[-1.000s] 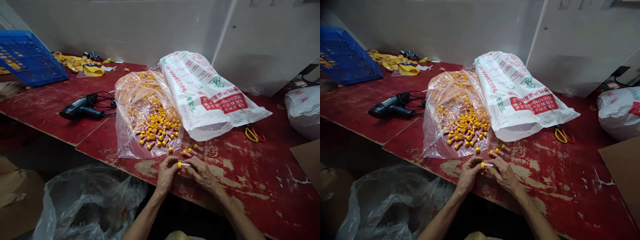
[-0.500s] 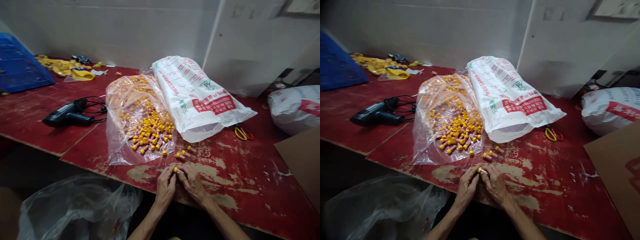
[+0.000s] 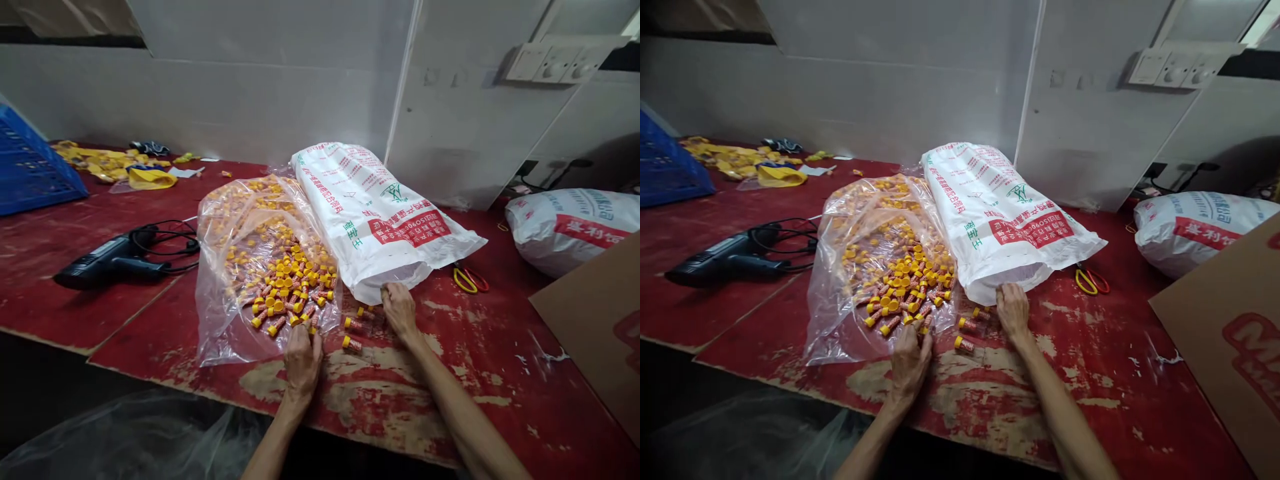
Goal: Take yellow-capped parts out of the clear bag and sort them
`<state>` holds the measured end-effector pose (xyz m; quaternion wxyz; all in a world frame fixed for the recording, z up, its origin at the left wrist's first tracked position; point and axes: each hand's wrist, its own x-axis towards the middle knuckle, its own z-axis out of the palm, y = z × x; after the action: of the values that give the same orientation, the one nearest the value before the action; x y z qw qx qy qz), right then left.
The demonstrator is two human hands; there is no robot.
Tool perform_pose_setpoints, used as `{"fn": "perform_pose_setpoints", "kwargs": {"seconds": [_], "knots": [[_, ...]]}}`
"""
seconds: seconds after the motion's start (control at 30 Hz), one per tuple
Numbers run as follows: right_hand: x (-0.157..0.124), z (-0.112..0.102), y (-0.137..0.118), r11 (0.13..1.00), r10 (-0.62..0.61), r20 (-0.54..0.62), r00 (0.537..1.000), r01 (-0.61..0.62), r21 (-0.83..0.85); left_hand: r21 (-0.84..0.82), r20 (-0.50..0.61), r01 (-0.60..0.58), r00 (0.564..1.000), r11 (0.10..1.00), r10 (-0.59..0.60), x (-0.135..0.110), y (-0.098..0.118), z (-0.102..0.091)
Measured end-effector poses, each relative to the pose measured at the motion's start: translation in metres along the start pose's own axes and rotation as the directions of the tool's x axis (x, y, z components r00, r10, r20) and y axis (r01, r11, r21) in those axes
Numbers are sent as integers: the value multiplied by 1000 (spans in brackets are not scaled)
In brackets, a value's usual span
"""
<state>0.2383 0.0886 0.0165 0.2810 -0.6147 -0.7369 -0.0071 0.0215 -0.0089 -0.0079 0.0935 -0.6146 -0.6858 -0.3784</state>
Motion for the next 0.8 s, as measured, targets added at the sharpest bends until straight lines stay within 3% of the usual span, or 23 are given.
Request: {"fn": "perform_pose_setpoints", "kwargs": {"seconds": [0.07,0.17,0.3,0.4,0.5,0.67,0.73,0.8], "knots": [[35,7,9,1000,-9,48,999,10,-12,-182,-63,83,993,980,-96,-13,3,-6],[72,23,10,998,-64,123,990,64,3,-401,12,204,976,893,-217,-33,14,-14],[93,37,10,990,-137,168,976,132,40,-533,80,240,969,811,-234,-44,25,-21],[96,38,14,994,-105,190,976,96,56,-587,119,296,952,753,-281,-43,26,-23],[85,28,19,997,9,174,985,-21,71,-653,182,368,925,662,-335,-43,22,-21],[25,2,18,967,75,67,995,-89,240,-804,321,500,821,322,-472,-47,22,-19],[-5,-3,16,923,41,27,999,-48,382,-796,350,513,823,322,-447,-47,26,-19],[-25,-2,13,882,-21,-21,1000,28,471,-763,336,496,852,414,-402,-46,30,-17]]}}
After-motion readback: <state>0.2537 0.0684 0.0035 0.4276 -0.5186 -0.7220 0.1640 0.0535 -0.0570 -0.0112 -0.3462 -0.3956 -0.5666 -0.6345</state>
